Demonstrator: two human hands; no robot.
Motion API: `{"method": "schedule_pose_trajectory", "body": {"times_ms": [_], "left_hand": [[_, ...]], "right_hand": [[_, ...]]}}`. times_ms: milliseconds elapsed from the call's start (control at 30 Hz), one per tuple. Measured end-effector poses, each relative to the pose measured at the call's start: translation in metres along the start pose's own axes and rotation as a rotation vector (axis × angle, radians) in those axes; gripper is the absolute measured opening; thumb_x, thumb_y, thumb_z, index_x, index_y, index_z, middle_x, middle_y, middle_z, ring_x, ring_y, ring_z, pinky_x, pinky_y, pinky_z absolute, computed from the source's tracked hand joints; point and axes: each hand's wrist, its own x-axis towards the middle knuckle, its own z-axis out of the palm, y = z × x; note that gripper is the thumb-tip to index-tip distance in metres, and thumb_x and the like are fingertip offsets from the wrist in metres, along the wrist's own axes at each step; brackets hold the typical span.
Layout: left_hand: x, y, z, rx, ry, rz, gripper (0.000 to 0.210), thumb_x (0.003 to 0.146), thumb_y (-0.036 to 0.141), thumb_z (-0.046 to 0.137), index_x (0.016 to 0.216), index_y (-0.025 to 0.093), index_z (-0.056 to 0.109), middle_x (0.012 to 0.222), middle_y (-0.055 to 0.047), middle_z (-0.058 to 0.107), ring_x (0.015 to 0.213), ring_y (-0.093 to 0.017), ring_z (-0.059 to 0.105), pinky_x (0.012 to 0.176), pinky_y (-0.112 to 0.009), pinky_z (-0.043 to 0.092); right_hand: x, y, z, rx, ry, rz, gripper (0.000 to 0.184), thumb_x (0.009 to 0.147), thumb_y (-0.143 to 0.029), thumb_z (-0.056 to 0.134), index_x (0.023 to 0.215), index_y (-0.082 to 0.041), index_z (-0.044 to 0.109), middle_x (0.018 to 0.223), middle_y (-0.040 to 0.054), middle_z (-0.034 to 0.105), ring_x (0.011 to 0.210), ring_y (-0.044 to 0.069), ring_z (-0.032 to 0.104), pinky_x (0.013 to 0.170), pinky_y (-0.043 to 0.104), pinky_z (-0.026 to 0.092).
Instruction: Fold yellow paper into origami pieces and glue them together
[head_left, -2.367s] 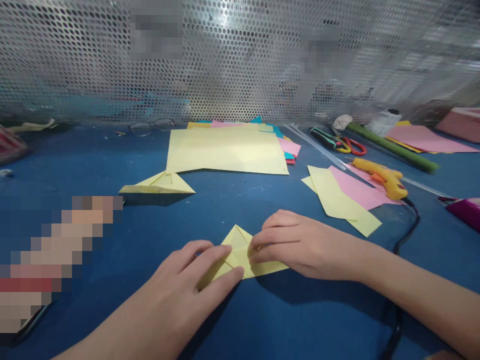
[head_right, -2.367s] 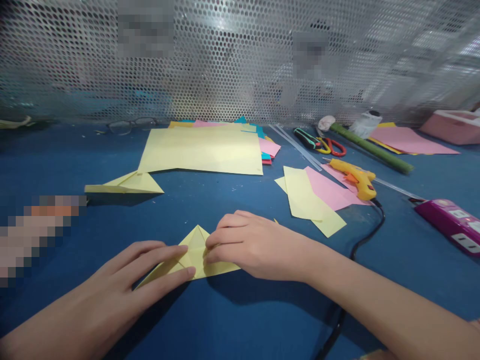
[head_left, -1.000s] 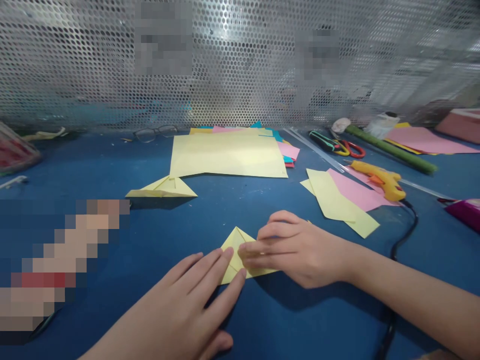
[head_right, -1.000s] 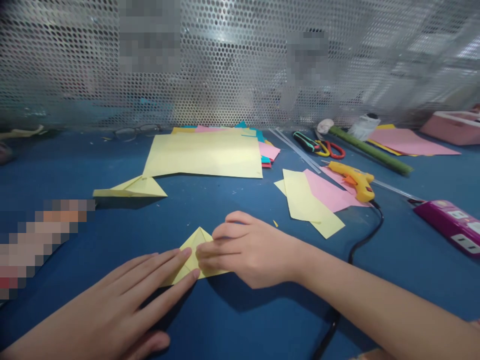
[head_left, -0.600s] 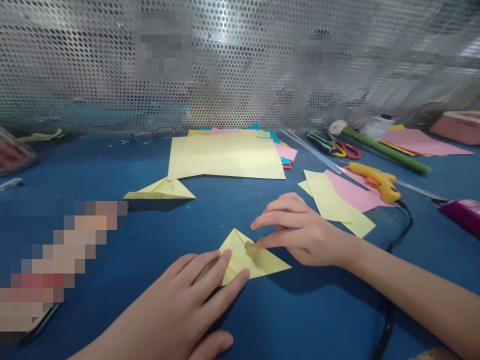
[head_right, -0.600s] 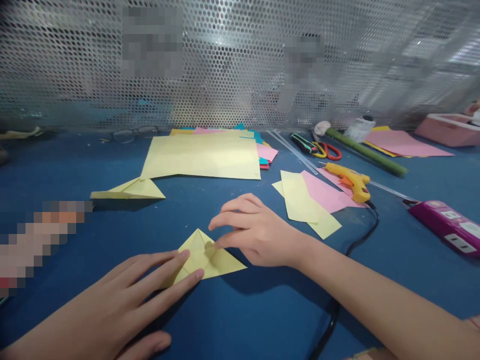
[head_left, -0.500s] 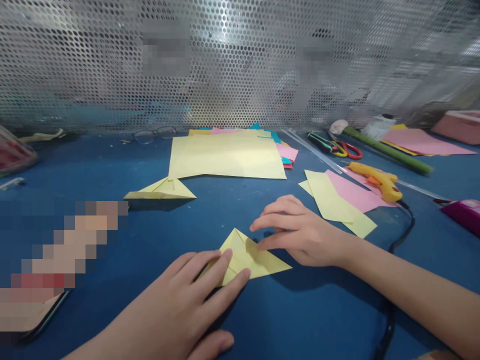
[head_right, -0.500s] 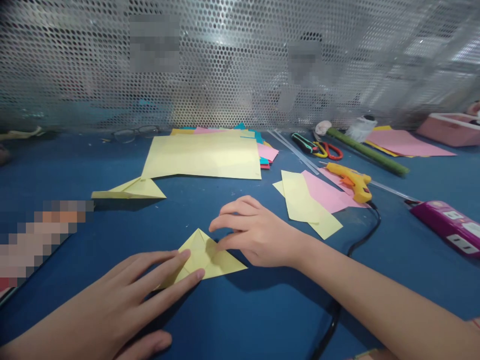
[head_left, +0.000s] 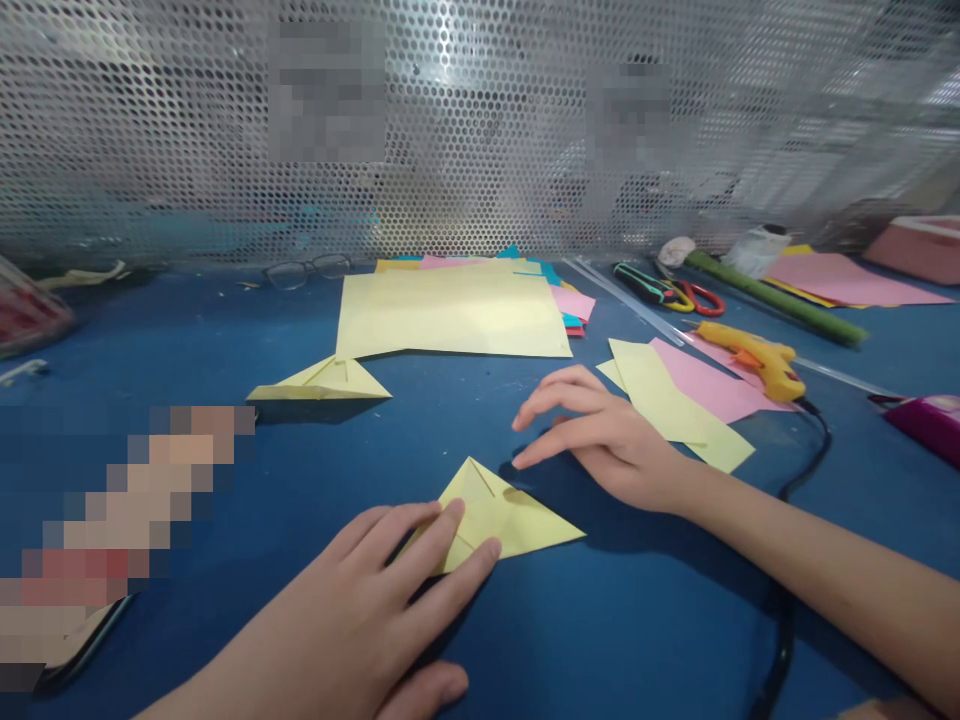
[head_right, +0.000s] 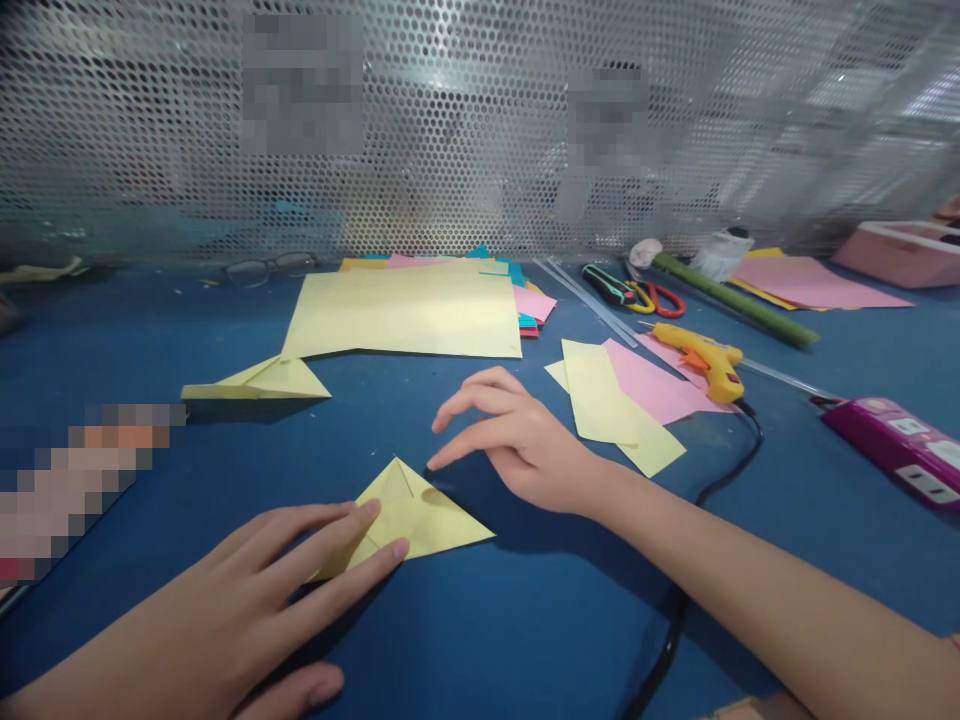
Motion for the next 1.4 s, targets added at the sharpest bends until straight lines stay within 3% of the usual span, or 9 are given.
{"method": "schedule_pose_trajectory", "body": {"times_ms": [200,467,700,1000,1200,1300,1400], "left_hand": [[0.001,0.004,-0.003,0.005,-0.019,-0.047,0.071,0.087,0.047,0.073,0.149,0.027,0.045,0.139,-0.001,0.064,0.122,-0.025,0.055,0.097,-0.035,0.043],[0.001,0.001,0.0,0.006,0.005,-0.021,0.067,0.091,0.045,0.067,0.151,0.025,0.044,0.139,-0.003,0.064,0.121,-0.026,0.056,0.094,-0.036,0.045],[-0.002,0.001,0.002,0.013,0.006,-0.022,0.07,0.089,0.044,0.07,0.151,0.025,0.043,0.141,-0.003,0.063,0.121,-0.026,0.056,0.094,-0.037,0.046],[0.0,0.007,-0.001,0.0,-0.049,-0.087,0.074,0.085,0.043,0.075,0.151,0.03,0.043,0.142,-0.001,0.062,0.125,-0.026,0.053,0.099,-0.036,0.044],[0.002,0.008,-0.002,-0.027,-0.069,-0.119,0.073,0.082,0.039,0.077,0.147,0.031,0.047,0.14,-0.004,0.062,0.118,-0.027,0.059,0.096,-0.037,0.051],[0.003,0.006,-0.004,-0.06,-0.047,-0.117,0.07,0.081,0.034,0.076,0.145,0.03,0.048,0.141,-0.003,0.061,0.12,-0.027,0.058,0.095,-0.038,0.051],[0.006,0.002,-0.008,-0.121,0.0,-0.125,0.052,0.084,0.019,0.067,0.133,0.033,0.054,0.136,0.001,0.063,0.117,-0.025,0.059,0.094,-0.037,0.05]], "right_hand": [[0.001,0.001,0.001,0.117,0.002,0.09,0.052,0.085,0.012,0.04,0.096,-0.022,0.077,0.106,0.0053,0.069,0.106,0.018,0.054,0.097,0.037,0.046],[0.003,-0.007,0.0,0.351,-0.091,0.245,0.023,0.084,0.001,0.06,0.093,-0.02,0.062,0.1,0.0045,0.069,0.099,0.015,0.064,0.088,0.031,0.052],[0.003,-0.014,0.002,0.528,-0.211,0.37,0.029,0.09,-0.013,0.068,0.103,-0.024,0.045,0.101,0.0017,0.074,0.096,0.013,0.07,0.088,0.028,0.053],[0.005,-0.019,0.007,0.425,-0.202,0.472,0.027,0.091,-0.016,0.068,0.1,-0.025,0.044,0.091,-0.0011,0.075,0.086,0.015,0.069,0.083,0.032,0.049],[0.01,-0.033,0.011,0.355,-0.195,0.494,0.022,0.094,-0.007,0.052,0.108,-0.023,0.046,0.091,0.0,0.071,0.083,0.014,0.065,0.079,0.029,0.048],[0.01,-0.032,0.015,0.354,-0.141,0.508,0.019,0.096,-0.01,0.051,0.109,-0.023,0.045,0.084,-0.0021,0.068,0.076,0.012,0.064,0.07,0.025,0.049],[0.008,-0.023,0.016,0.304,-0.037,0.539,0.016,0.096,-0.013,0.049,0.108,-0.023,0.045,0.081,-0.0025,0.066,0.074,0.013,0.063,0.07,0.025,0.051]]}}
